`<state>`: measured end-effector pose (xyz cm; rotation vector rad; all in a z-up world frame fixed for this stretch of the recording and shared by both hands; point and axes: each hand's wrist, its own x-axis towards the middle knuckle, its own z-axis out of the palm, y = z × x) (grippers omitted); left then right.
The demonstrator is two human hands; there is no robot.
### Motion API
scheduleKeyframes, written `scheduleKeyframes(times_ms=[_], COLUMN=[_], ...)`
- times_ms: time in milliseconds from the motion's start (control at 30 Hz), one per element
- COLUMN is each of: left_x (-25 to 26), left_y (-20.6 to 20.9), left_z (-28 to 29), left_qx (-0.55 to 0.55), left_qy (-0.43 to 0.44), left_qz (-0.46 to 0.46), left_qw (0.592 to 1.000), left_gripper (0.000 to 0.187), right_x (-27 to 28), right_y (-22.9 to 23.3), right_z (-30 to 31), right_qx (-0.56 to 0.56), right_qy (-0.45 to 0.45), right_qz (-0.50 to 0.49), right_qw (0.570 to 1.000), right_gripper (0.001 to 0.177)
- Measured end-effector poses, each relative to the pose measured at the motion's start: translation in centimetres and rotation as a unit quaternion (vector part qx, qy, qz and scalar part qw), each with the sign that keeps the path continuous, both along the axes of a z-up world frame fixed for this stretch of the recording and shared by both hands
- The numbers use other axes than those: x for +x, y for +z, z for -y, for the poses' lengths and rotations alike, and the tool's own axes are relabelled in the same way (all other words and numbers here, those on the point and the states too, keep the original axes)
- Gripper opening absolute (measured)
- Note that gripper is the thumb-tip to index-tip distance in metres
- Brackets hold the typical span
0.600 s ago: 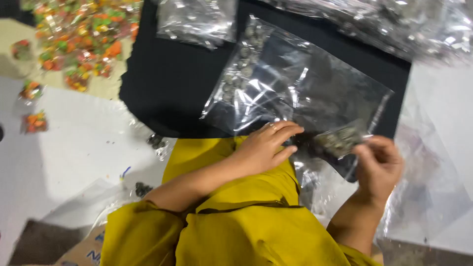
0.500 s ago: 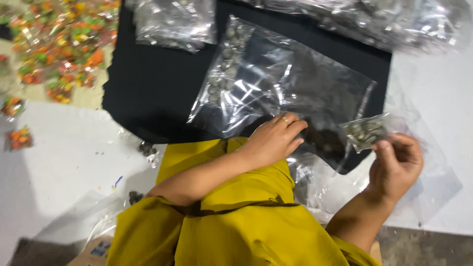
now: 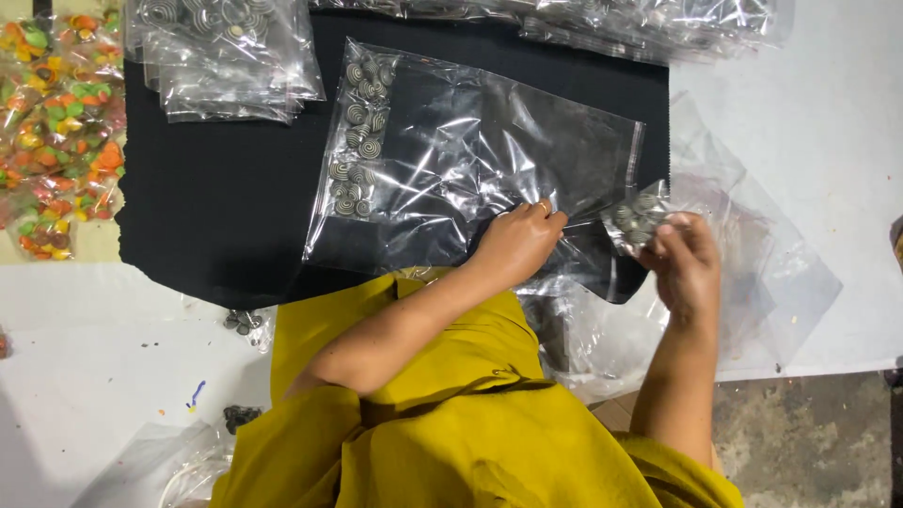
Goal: Packaging small metal components into plastic bags.
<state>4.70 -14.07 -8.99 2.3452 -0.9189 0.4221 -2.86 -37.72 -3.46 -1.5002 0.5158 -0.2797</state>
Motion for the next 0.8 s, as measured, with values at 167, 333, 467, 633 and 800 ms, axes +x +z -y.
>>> scheduleKeyframes(times_ms=[167,333,467,633,800], left_x=[-0.1,-0.3,-0.3,-0.4,-1.3], left_y=[0.9,2.3,4.1,5.4,6.4], left_z=[-0.5,-0.9,-1.3,-1.9,-2.1], left_qx=[-0.031,-0.041,-0.071,-0.085,-0.089], left_qy=[0.019,0.025,0.016,0.017,0.009], left_qz=[0.014,0.028,0.033,0.062,0.143], left_qw=[0.999,0.998,0.997,0.994,0.986], left_gripper=[0.006,0.007,0.009,0.008,0.005], right_x=[-0.2,-0.9,-1.1,-0.6,2.0], right_y=[-3.0,-0.8,-1.7,-2.8,-1.9], right_z=[1.5,0.1,1.3,3.5,1.7], right_qx=[0.146,0.163,0.157,0.13,0.031], right_qy=[0.003,-0.005,0.01,0.037,0.175], right_qz=[-0.014,-0.025,-0.034,-0.05,-0.077], right_qw=[0.989,0.986,0.987,0.99,0.981], right_gripper=[0.007,0.004,0.006,0.009,0.02])
